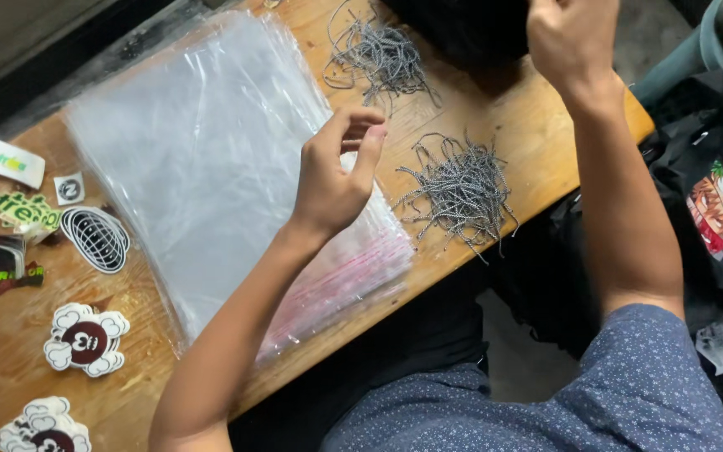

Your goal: The person unpacks small black pouches from plastic bags, attaches a metal chain to a skull-shaped keychain, and places the keychain onto the pouch. They then place the pouch back into a plastic bag and repeat the process with additional pouches.

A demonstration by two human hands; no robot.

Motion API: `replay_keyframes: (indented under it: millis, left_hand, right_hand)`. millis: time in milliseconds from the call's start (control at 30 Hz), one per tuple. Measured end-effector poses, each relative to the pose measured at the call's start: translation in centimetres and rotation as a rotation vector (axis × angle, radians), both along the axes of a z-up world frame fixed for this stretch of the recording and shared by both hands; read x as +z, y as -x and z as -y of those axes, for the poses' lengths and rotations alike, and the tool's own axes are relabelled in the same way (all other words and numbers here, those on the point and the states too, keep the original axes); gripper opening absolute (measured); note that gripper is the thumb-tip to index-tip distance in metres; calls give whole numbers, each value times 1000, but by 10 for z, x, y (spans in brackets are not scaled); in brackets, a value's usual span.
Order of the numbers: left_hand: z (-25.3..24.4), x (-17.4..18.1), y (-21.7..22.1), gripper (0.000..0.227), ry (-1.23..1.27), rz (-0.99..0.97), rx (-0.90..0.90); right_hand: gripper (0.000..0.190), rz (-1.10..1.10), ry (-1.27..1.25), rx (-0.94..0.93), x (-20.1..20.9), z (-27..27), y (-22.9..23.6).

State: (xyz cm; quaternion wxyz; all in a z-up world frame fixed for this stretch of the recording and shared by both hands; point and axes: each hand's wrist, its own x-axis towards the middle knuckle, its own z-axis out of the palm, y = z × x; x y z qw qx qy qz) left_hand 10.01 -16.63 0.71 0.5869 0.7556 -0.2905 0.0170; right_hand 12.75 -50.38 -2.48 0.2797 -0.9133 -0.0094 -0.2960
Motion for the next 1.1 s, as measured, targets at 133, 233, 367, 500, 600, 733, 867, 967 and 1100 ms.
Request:
replay_keyframes:
  millis: [133, 233, 367, 500, 600, 733, 867, 967, 1100]
  left_hand:
    - [-32, 22, 3, 45, 282, -390, -178]
    - [-68, 20, 8, 78, 588, -588, -343]
    - [-106, 13, 27, 53, 917, -616, 49]
    - [-165, -14, 28, 31, 911, -742, 388]
    - [-193, -52, 19, 27, 977, -694, 187]
    - [-206, -64, 5, 35, 1074, -909, -16]
    - [-210, -69, 2, 52, 1124, -824, -171]
    - [-209, -61, 6, 51, 1087, -805, -117]
    - [-206, -45, 11, 57, 1096, -988, -72]
  right_hand:
    - [21, 299, 39, 58, 66, -110, 59]
    - [26, 406, 258, 273, 76, -202, 103]
    - [44, 340, 505, 490, 52, -281, 138]
    - [71, 67, 491, 751, 28, -324, 131]
    - [79, -49, 526, 836, 30, -360, 117]
    - [91, -109, 659, 834, 28, -375, 76]
    - [81, -48, 682, 809, 25, -366, 56]
    - [84, -114, 617, 746, 25, -356, 39]
    - [97, -181, 610, 590, 25, -337, 15]
